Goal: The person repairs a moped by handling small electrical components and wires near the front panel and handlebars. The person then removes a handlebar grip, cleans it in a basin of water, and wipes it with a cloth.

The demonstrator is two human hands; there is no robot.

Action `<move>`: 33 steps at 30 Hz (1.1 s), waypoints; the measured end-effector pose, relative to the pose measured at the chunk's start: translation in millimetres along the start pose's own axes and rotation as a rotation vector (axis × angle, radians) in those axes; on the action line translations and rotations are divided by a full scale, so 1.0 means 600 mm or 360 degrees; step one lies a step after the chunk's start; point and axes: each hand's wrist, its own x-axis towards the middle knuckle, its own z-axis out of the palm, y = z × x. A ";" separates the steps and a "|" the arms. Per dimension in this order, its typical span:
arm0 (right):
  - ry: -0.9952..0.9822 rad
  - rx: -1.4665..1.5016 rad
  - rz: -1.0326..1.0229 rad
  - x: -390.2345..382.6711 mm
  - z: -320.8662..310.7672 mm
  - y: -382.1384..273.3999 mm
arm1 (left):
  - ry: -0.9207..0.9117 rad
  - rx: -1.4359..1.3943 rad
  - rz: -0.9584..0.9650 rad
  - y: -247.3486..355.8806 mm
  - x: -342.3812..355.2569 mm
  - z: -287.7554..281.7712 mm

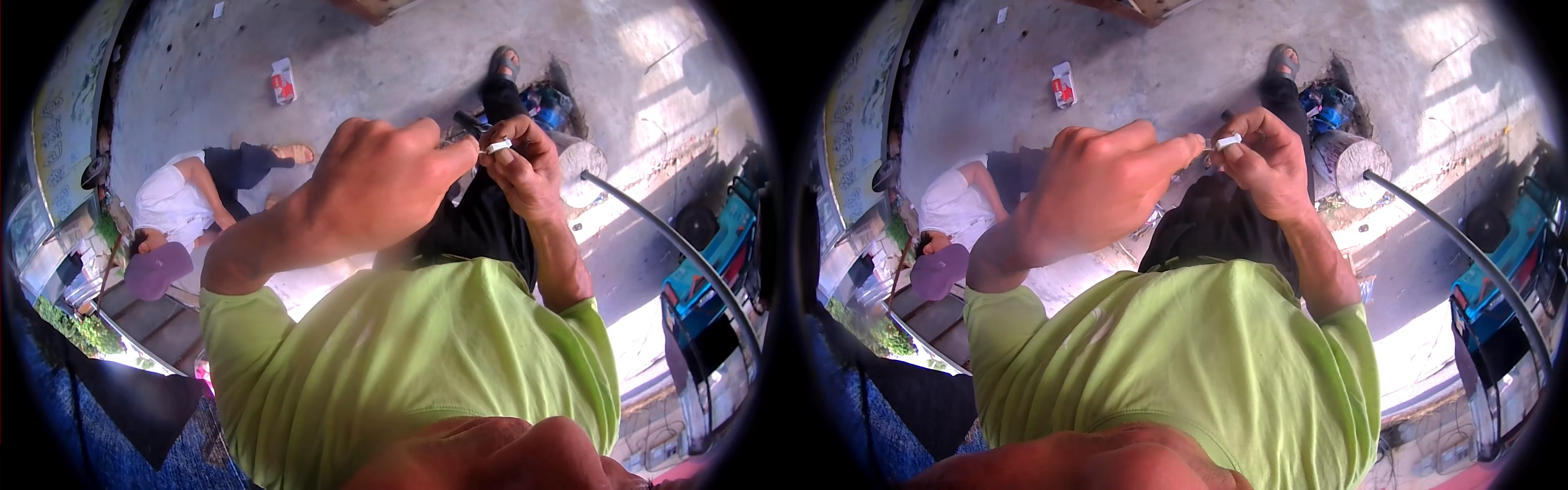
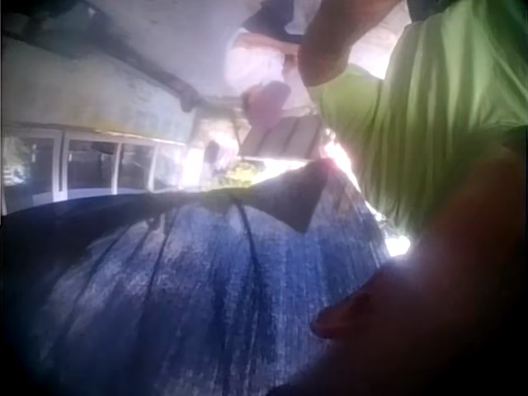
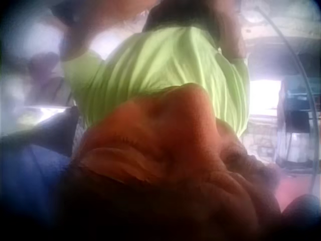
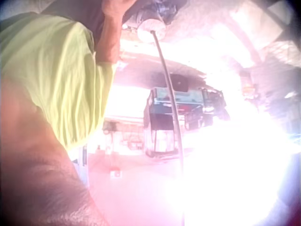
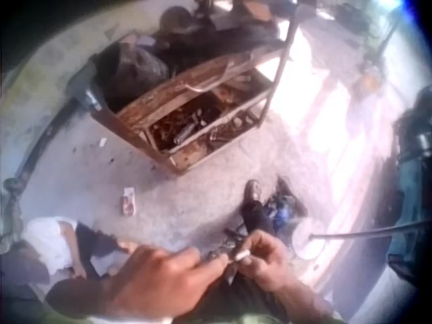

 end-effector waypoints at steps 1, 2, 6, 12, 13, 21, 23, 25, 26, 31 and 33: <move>0.0040 -0.0005 0.0043 0.000 0.000 0.001 | -0.0001 0.0010 -0.0014 -0.001 0.000 0.003; 0.0080 -0.0009 0.0086 0.001 -0.001 0.002 | 0.0051 -0.0028 -0.0026 -0.002 -0.001 0.011; 0.0221 0.0027 0.0057 -0.001 0.008 0.019 | 0.0169 -0.0091 -0.0073 -0.011 -0.007 0.048; 0.0167 0.0006 0.0162 0.004 0.000 0.023 | 0.0353 0.0055 0.0083 -0.028 -0.012 0.075; 0.0169 -0.0041 0.0134 0.005 0.002 0.025 | 0.0368 0.0008 0.0076 -0.033 -0.011 0.076; 0.0186 -0.0536 0.0033 0.007 0.007 0.058 | -0.0468 -0.2084 -0.1096 -0.082 -0.015 0.096; 0.0180 -0.0665 0.0000 0.008 0.007 0.063 | -0.0454 -0.2020 -0.1081 -0.085 -0.023 0.096; 0.0161 -0.0796 -0.0001 0.010 0.017 0.048 | -0.0337 -0.1928 -0.0978 -0.086 -0.033 0.103; 0.0118 -0.0947 -0.0029 0.011 0.021 0.040 | -0.0278 -0.1882 -0.0928 -0.085 -0.037 0.104; -0.0118 -0.1760 -0.0376 0.022 0.040 0.000 | -0.0116 -0.1560 -0.0732 -0.077 -0.042 0.072; -0.0187 -0.1797 -0.0475 0.023 0.036 0.001 | -0.0029 -0.1494 -0.0635 -0.077 -0.044 0.072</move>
